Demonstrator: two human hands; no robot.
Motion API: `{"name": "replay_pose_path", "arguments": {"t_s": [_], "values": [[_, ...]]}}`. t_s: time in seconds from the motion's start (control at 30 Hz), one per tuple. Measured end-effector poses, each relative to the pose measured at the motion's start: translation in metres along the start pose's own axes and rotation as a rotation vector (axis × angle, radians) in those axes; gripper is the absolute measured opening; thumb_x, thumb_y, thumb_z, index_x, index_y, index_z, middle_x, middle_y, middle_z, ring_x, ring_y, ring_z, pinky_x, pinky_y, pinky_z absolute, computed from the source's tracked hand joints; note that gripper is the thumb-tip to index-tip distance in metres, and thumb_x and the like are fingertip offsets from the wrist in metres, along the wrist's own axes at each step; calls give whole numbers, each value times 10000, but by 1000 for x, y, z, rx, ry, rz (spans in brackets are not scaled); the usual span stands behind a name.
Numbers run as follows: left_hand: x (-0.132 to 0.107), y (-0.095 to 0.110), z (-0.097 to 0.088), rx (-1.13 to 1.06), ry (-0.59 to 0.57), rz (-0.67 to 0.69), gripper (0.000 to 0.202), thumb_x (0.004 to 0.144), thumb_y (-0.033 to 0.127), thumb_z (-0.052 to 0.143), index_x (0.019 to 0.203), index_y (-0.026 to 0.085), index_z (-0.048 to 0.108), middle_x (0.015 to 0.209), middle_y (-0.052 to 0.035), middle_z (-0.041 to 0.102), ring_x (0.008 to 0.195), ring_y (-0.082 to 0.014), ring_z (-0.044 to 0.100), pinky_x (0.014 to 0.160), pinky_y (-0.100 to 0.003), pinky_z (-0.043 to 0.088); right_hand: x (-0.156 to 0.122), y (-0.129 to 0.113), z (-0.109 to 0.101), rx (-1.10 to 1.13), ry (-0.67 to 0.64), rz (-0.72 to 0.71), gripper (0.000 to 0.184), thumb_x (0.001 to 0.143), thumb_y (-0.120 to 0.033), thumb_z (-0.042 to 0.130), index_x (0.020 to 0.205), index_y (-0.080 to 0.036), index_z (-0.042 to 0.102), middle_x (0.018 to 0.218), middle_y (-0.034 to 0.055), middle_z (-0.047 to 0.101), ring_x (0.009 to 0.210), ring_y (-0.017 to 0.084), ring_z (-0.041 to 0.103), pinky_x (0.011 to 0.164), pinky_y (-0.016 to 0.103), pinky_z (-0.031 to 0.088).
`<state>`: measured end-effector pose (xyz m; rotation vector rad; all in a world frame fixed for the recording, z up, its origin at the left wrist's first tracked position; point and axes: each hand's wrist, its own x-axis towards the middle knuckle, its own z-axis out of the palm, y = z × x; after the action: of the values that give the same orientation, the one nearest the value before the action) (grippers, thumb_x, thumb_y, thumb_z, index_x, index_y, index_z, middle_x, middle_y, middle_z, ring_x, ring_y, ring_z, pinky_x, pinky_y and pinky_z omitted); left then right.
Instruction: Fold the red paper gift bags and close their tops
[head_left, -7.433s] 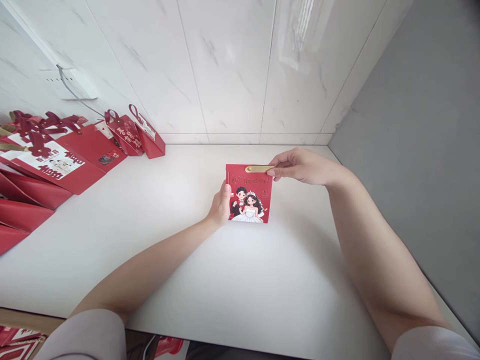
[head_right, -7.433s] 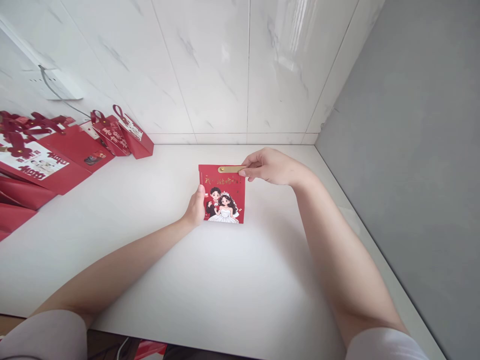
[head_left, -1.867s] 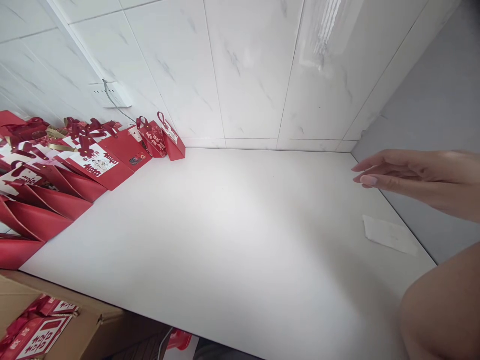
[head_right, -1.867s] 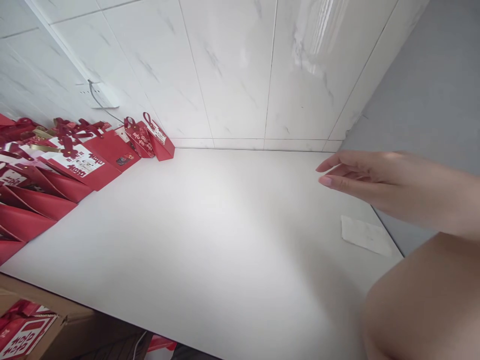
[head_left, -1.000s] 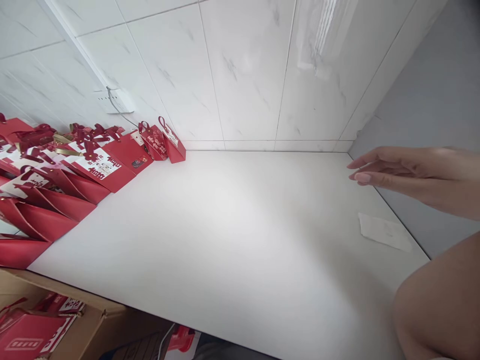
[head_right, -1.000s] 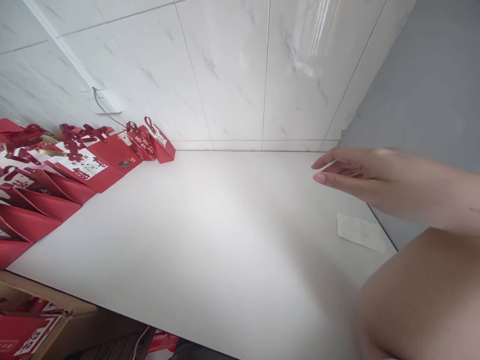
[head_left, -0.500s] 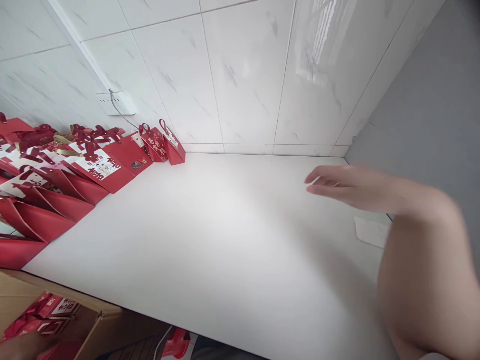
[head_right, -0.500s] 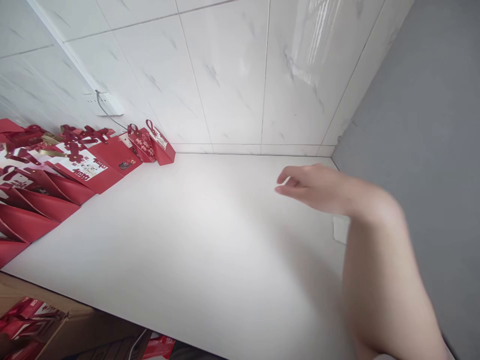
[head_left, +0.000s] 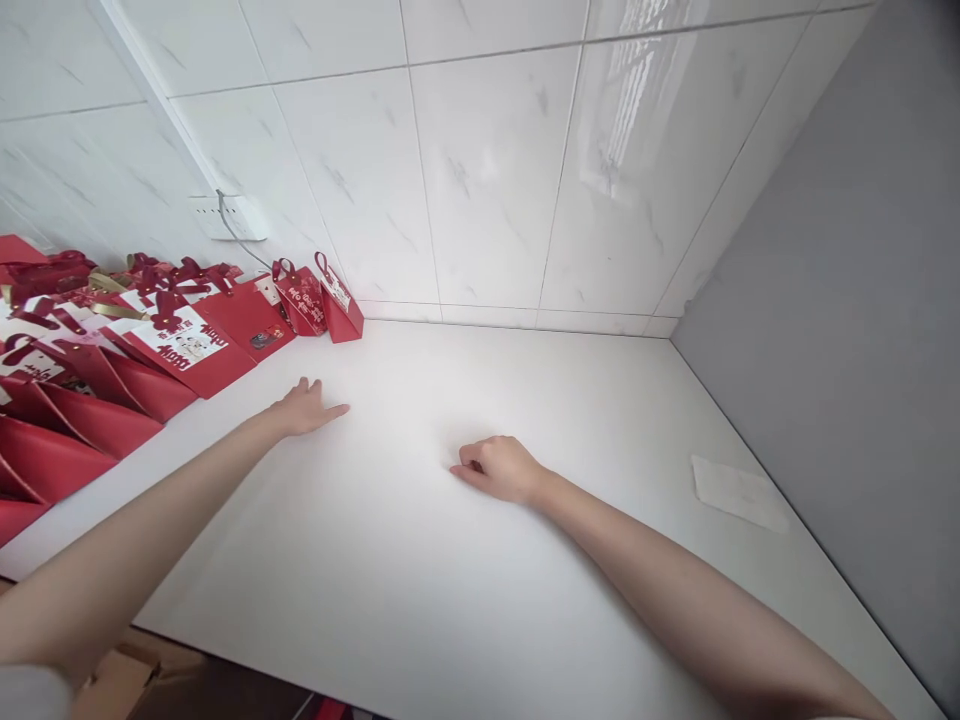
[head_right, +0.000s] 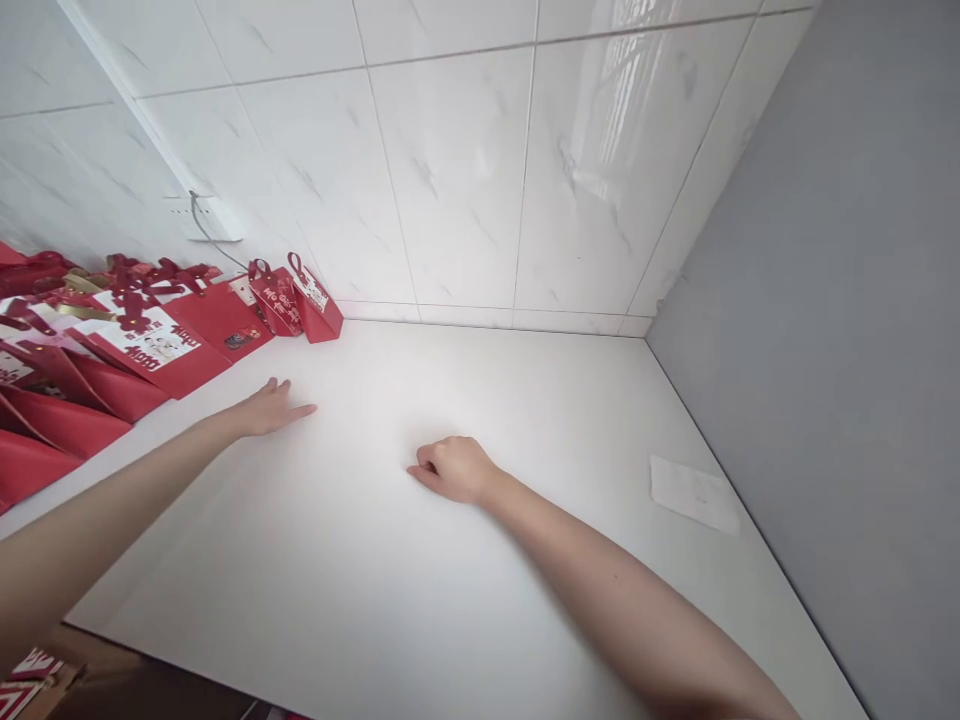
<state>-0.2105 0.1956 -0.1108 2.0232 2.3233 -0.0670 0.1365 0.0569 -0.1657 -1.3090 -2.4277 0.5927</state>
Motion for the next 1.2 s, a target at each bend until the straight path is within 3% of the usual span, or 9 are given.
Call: {"name": "replay_pose_path", "arguments": {"t_s": [0.1,0.2,0.27,0.43,0.6,0.77,0.97,1.07,1.2], "values": [[54,30,28,-157,39,-123,991,783,658,508,1507,14,302,1592,-229,207,1486,-371,195,1180,-548,185,3,7,1,31,27,-17,346,954,-366,492,651,-204,450,614,-36,521,557,102,418,560,244,280],[96,51,44,-196,163,-250,1116,809,734,361,1518,-86,95,1601,-275,111,1508,-357,88,1208,-547,72,5,10,5,60,66,-32,346,946,-359,492,647,-203,416,598,-45,497,539,97,383,542,245,262],[119,59,49,-227,219,-318,1179,781,758,381,1501,-123,73,1588,-305,124,1504,-368,93,1210,-540,65,5,11,7,87,92,-53,348,940,-355,497,644,-201,399,588,-48,483,533,93,369,531,244,252],[161,62,51,-295,286,-351,1168,725,754,494,1503,-65,198,1585,-267,206,1496,-350,134,1217,-510,63,6,13,8,163,103,-58,344,930,-328,508,635,-196,389,562,-60,458,502,80,338,511,237,248],[188,59,49,-363,391,-440,1298,652,758,604,1495,-85,90,1540,-309,260,1460,-385,221,1208,-503,114,6,13,6,224,126,-48,342,921,-307,523,631,-195,380,547,-68,432,492,76,317,497,231,245],[208,57,38,-466,443,-504,1080,719,670,656,1404,-40,216,1415,-285,442,1355,-371,404,1149,-484,247,9,15,7,326,135,-21,340,915,-312,543,631,-197,396,556,-73,446,492,69,341,498,218,271],[210,51,30,-552,452,-491,881,758,571,692,1320,18,301,1355,-262,516,1284,-382,490,1076,-512,333,12,19,5,519,129,75,350,931,-360,532,636,-201,430,572,-64,464,510,74,366,503,213,307],[200,45,30,-605,427,-410,830,674,603,751,1255,100,437,1281,-198,607,1207,-373,566,1033,-495,408,12,19,3,600,125,96,356,932,-377,531,637,-202,434,570,-59,457,514,79,367,493,217,304],[170,49,37,-790,350,-101,722,610,538,815,1176,174,553,1242,-132,655,1154,-341,612,1009,-477,465,16,23,4,659,251,107,247,946,-398,508,773,-224,537,691,-35,557,580,99,476,531,226,381]]}}
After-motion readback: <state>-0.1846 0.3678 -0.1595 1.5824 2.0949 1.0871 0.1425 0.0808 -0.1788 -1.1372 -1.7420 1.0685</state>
